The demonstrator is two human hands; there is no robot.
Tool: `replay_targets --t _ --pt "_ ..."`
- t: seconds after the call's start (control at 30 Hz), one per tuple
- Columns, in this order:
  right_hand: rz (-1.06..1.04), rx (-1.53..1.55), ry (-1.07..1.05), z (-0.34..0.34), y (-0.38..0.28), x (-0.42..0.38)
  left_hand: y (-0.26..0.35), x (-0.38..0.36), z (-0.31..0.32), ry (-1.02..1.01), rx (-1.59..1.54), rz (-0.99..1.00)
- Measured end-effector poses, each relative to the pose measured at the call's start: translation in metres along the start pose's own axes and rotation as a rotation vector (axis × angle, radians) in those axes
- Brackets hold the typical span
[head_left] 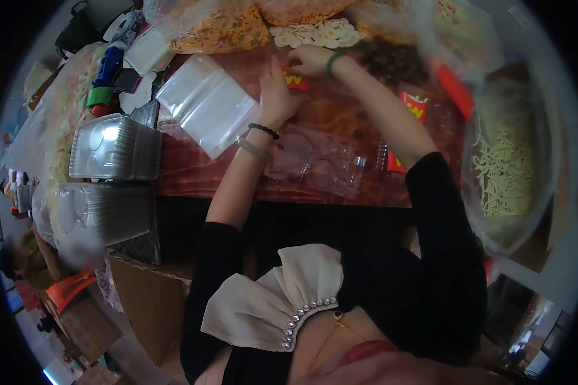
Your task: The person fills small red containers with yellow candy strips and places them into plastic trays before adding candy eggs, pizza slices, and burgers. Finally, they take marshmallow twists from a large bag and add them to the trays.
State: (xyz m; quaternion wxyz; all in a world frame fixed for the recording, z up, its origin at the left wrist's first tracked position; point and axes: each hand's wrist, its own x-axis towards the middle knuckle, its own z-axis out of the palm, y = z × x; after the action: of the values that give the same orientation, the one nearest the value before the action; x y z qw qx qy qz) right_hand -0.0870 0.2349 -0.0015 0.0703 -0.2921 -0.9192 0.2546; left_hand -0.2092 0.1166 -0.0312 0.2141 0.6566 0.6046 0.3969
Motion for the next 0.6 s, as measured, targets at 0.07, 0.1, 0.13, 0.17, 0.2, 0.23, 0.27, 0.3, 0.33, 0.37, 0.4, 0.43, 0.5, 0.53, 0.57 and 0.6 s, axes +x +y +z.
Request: replay_targets --t 0.07,0.1,0.13,0.17,0.2,0.23,0.27,0.3,0.33,0.37,0.4,0.43,0.5,0.53,0.57,0.6 --pt "-0.038 0.028 0.152 0.006 0.003 -0.004 0.0 -0.001 0.002 0.032 0.096 0.05" --pt "-0.028 0.032 0.156 0.003 -0.001 -0.014 0.0 -0.003 0.002 0.07 0.196 0.098" --pt "-0.083 -0.171 0.385 -0.007 -0.011 -0.028 0.004 -0.004 0.0 0.058 0.193 0.105" --pt "-0.132 -0.38 0.614 -0.018 -0.018 -0.043 0.009 -0.004 -0.003 0.087 0.264 0.122" --pt "-0.107 -0.386 0.624 -0.031 -0.017 -0.06 0.017 -0.003 -0.007 0.114 0.331 0.147" --pt "-0.051 -0.221 0.615 -0.047 -0.012 -0.085 0.026 0.001 -0.007 0.153 0.276 0.209" --pt "0.014 -0.063 0.61 -0.062 0.0 -0.114 0.035 0.007 -0.007 0.129 0.23 0.261" --pt "0.067 -0.091 0.63 -0.077 0.014 -0.149 0.05 0.015 -0.004 0.101 0.173 0.319" --pt "0.204 -0.085 0.614 -0.092 0.028 -0.188 0.075 0.023 -0.001 0.01 0.155 0.373" --pt "0.338 -0.077 0.601 -0.106 0.041 -0.229 0.097 0.032 0.017 -0.02 0.112 0.414" --pt "0.462 -0.241 0.657 -0.111 0.068 -0.272 0.117 0.04 0.035 -0.078 0.011 0.435" --pt "0.58 -0.4 0.704 -0.114 0.093 -0.311 0.133 0.045 0.054 -0.135 -0.083 0.449" --pt "0.905 -0.344 0.563 -0.124 0.108 -0.366 0.168 0.057 0.11 -0.191 -0.111 0.618" --pt "1.178 -0.253 0.398 -0.124 0.114 -0.385 0.185 0.062 0.14 -0.219 -0.114 0.759" --pt "1.201 -0.244 0.413 -0.118 0.125 -0.399 0.196 0.068 0.174 -0.272 -0.116 0.807" --pt "1.059 -0.114 0.487 -0.104 0.142 -0.41 0.206 0.072 0.208 -0.322 -0.115 0.855"
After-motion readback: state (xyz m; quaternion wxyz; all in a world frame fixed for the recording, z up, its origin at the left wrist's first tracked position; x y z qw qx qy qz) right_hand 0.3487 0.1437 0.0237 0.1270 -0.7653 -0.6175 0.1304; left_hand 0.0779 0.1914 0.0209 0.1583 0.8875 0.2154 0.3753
